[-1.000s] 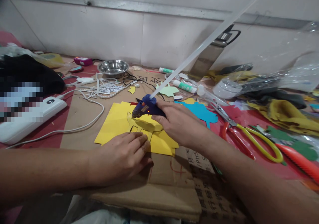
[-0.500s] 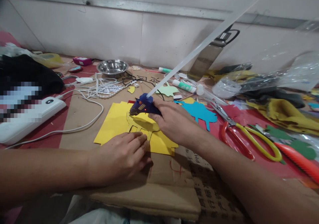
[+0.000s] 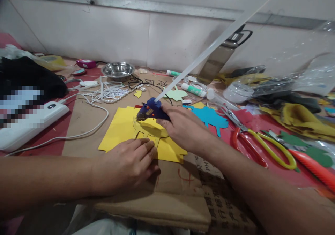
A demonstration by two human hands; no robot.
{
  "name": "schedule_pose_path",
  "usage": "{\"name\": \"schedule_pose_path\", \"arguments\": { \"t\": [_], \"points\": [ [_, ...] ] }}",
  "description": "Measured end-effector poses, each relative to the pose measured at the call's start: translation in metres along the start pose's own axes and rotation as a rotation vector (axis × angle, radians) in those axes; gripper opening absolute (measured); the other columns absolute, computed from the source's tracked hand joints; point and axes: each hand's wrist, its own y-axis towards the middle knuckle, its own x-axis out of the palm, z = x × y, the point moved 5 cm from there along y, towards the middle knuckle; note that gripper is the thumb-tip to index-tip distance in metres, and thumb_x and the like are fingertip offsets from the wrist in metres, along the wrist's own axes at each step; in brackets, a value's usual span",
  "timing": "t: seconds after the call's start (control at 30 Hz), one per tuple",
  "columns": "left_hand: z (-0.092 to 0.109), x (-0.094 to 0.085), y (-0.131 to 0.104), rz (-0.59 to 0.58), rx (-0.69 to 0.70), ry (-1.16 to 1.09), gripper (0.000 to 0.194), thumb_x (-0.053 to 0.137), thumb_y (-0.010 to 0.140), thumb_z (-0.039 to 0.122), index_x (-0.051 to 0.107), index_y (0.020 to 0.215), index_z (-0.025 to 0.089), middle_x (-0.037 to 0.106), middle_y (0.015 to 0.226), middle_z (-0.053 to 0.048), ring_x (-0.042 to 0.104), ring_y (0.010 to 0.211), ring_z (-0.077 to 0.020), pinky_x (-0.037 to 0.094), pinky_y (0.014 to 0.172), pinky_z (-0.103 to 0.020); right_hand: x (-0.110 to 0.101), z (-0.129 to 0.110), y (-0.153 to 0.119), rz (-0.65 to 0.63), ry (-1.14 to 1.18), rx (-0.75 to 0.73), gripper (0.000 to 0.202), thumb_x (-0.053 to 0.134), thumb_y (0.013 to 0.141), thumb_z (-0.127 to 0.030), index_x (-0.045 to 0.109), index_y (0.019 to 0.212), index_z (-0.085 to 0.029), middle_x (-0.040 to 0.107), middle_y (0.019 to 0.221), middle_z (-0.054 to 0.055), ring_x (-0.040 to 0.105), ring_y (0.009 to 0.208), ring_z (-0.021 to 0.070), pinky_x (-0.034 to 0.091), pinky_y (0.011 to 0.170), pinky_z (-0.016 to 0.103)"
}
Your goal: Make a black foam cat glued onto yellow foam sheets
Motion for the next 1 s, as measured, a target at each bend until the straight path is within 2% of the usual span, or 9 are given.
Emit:
{"name": "schedule_pose_path", "arguments": {
  "t": [0.17,0.43,0.7,0.9,1.0],
  "points": [
    [0.000,0.000,0.000,0.013,-0.009,0.004,0.033,0.044,0.099,0.031,0.067,0.089,0.009,0.068,0.084,-0.014,0.065,0.085,-0.0225,0.054,0.074,-0.035,0.000,-0.006,0.003,-0.001,-0.043,-0.008,0.027,0.047,0.093,-0.031,0.064,0.109,-0.017,0.073,0.105,0.012,0.065,0.096,0.0268,0.049,0.079,0.035],
    [0.000,0.001,0.000,0.002,-0.027,-0.003,0.034,0.044,0.100,0.033,0.067,0.091,0.009,0.068,0.086,-0.014,0.065,0.084,-0.0229,0.055,0.072,-0.035,-0.003,0.004,-0.006,-0.009,0.001,-0.046,0.041,0.047,0.094,-0.034,0.059,0.130,-0.019,0.067,0.128,0.011,0.063,0.116,0.0279,0.049,0.095,0.039],
    [0.000,0.000,0.001,-0.016,-0.009,-0.013,0.035,0.042,0.100,0.031,0.067,0.090,0.009,0.068,0.086,-0.014,0.066,0.086,-0.0232,0.055,0.075,-0.036,-0.005,-0.002,-0.003,-0.018,-0.008,-0.046,0.039,0.047,0.093,-0.032,0.061,0.128,-0.020,0.070,0.121,0.010,0.066,0.108,0.0278,0.051,0.088,0.037],
    [0.000,0.000,0.001,-0.014,-0.033,-0.001,0.034,0.044,0.100,0.033,0.067,0.092,0.009,0.069,0.088,-0.015,0.065,0.086,-0.0224,0.055,0.075,-0.035,-0.005,-0.001,-0.005,-0.021,-0.012,-0.036,0.040,0.048,0.093,-0.036,0.062,0.125,-0.016,0.071,0.120,0.012,0.065,0.111,0.0287,0.050,0.094,0.040],
    [0.000,0.000,0.000,-0.012,-0.027,0.000,0.033,0.044,0.100,0.033,0.066,0.091,0.009,0.068,0.088,-0.014,0.065,0.086,-0.0224,0.054,0.076,-0.035,-0.004,-0.001,-0.006,-0.019,-0.001,-0.053,0.043,0.047,0.093,-0.035,0.060,0.130,-0.017,0.069,0.124,0.012,0.063,0.115,0.0284,0.048,0.096,0.040]
  ]
}}
